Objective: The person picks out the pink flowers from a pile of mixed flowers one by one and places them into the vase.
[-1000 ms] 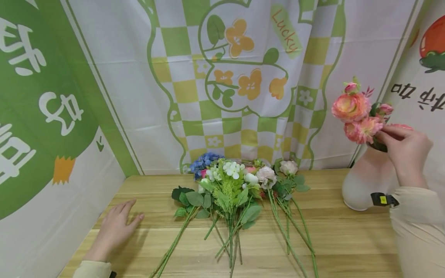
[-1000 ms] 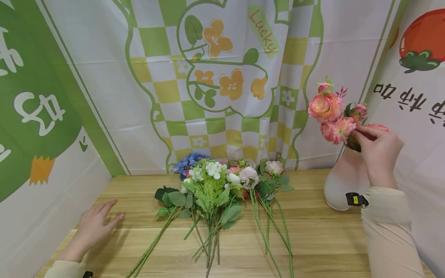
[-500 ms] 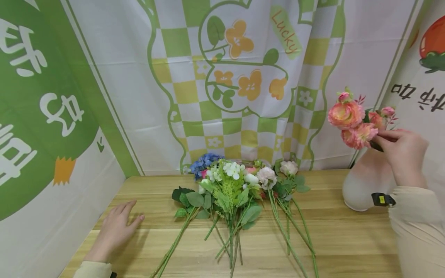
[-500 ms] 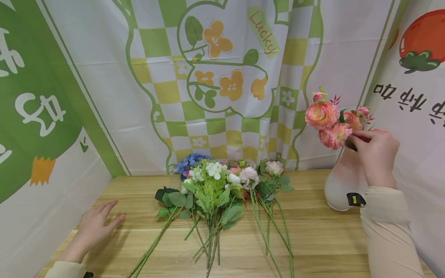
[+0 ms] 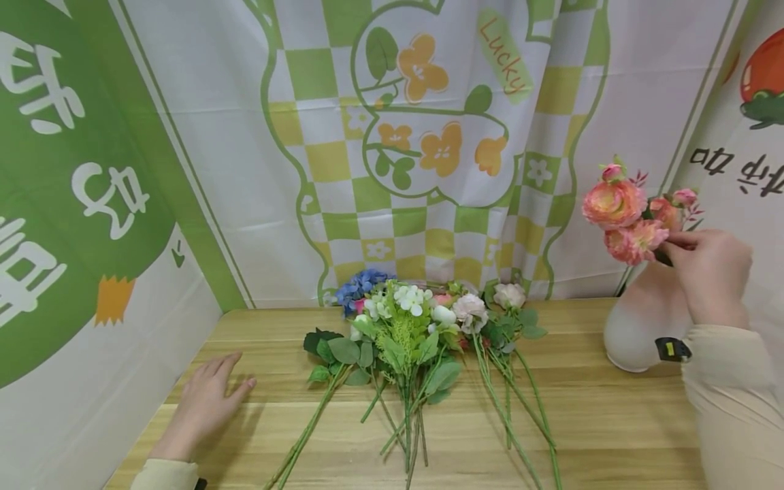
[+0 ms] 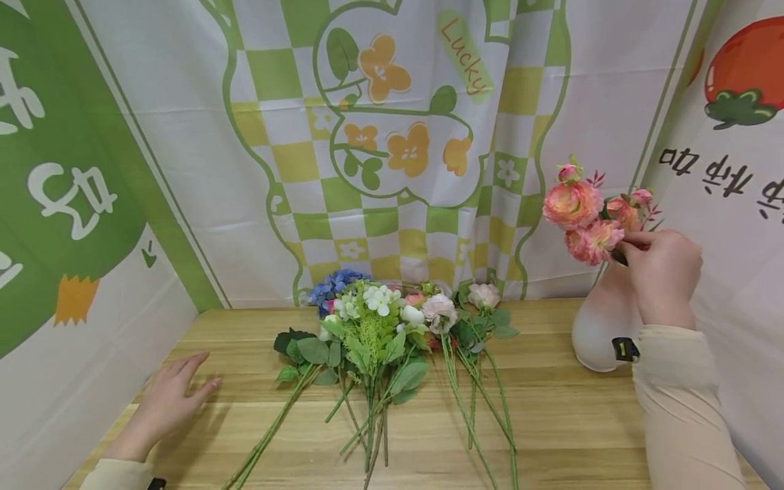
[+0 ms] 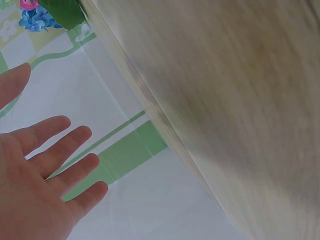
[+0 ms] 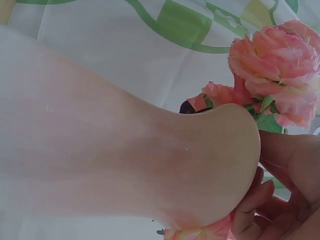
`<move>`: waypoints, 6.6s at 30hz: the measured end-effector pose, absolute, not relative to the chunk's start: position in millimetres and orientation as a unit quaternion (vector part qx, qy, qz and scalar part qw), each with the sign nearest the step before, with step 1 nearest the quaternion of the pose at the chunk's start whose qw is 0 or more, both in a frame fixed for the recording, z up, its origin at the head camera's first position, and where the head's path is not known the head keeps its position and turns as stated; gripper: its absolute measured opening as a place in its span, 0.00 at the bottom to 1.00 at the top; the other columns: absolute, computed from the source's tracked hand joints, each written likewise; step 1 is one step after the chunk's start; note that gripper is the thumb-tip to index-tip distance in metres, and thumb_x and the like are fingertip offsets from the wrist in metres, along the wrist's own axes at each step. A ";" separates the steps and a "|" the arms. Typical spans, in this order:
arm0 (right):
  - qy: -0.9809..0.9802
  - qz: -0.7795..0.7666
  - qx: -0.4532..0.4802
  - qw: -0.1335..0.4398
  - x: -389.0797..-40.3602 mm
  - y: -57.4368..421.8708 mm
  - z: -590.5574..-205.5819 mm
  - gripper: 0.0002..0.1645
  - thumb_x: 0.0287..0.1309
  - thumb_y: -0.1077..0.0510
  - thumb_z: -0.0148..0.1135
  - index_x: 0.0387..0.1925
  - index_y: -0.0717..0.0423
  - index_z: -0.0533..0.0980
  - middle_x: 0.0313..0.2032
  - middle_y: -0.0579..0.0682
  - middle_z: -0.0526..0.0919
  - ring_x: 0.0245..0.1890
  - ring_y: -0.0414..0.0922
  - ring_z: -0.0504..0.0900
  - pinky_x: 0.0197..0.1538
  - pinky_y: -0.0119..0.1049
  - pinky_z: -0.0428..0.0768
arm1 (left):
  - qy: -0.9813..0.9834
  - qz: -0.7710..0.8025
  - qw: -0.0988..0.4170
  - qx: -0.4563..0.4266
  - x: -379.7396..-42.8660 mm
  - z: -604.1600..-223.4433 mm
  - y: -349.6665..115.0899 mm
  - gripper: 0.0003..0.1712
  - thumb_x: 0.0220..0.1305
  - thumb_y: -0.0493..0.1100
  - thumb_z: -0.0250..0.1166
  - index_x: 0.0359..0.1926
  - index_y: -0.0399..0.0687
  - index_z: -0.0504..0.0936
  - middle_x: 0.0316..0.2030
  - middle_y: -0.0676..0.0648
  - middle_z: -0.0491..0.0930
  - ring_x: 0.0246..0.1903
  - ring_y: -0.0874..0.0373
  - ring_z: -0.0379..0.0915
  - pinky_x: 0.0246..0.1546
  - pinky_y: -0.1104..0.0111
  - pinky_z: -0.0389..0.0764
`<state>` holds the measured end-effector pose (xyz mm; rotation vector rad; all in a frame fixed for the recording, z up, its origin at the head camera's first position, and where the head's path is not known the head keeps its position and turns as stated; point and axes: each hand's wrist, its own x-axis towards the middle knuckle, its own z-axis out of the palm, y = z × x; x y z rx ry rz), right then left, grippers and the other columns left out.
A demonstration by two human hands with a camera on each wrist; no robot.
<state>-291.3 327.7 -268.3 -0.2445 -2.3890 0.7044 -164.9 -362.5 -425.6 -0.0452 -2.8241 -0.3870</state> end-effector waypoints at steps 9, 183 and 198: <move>-0.931 0.235 -0.120 0.253 -291.7 330.5 -263.5 0.20 0.66 0.54 0.53 0.47 0.68 0.78 0.49 0.70 0.78 0.49 0.68 0.73 0.49 0.61 0.68 | -0.982 -0.137 0.132 -0.010 -166.2 -426.6 -363.2 0.40 0.66 0.57 0.57 0.66 0.32 0.62 0.61 0.26 0.63 0.59 0.27 0.56 0.55 0.31 0.55; -0.922 0.294 0.029 0.249 -273.4 181.3 -360.2 0.27 0.66 0.39 0.50 0.39 0.58 0.80 0.33 0.58 0.85 0.29 0.52 0.82 0.24 0.39 0.76 | -0.959 0.067 0.101 -0.256 -295.9 -381.0 -39.9 0.17 0.64 0.39 0.60 0.17 0.57 0.76 0.12 0.54 0.72 0.17 0.60 0.71 0.14 0.70 0.61; -0.916 0.291 0.038 0.274 -272.4 187.1 -357.8 0.30 0.66 0.38 0.49 0.40 0.61 0.81 0.33 0.60 0.85 0.27 0.53 0.82 0.24 0.43 0.76 | -0.971 0.168 0.065 -0.156 -296.7 -388.7 -18.0 0.10 0.68 0.48 0.57 0.37 0.59 0.86 0.31 0.53 0.84 0.31 0.57 0.78 0.34 0.62 0.78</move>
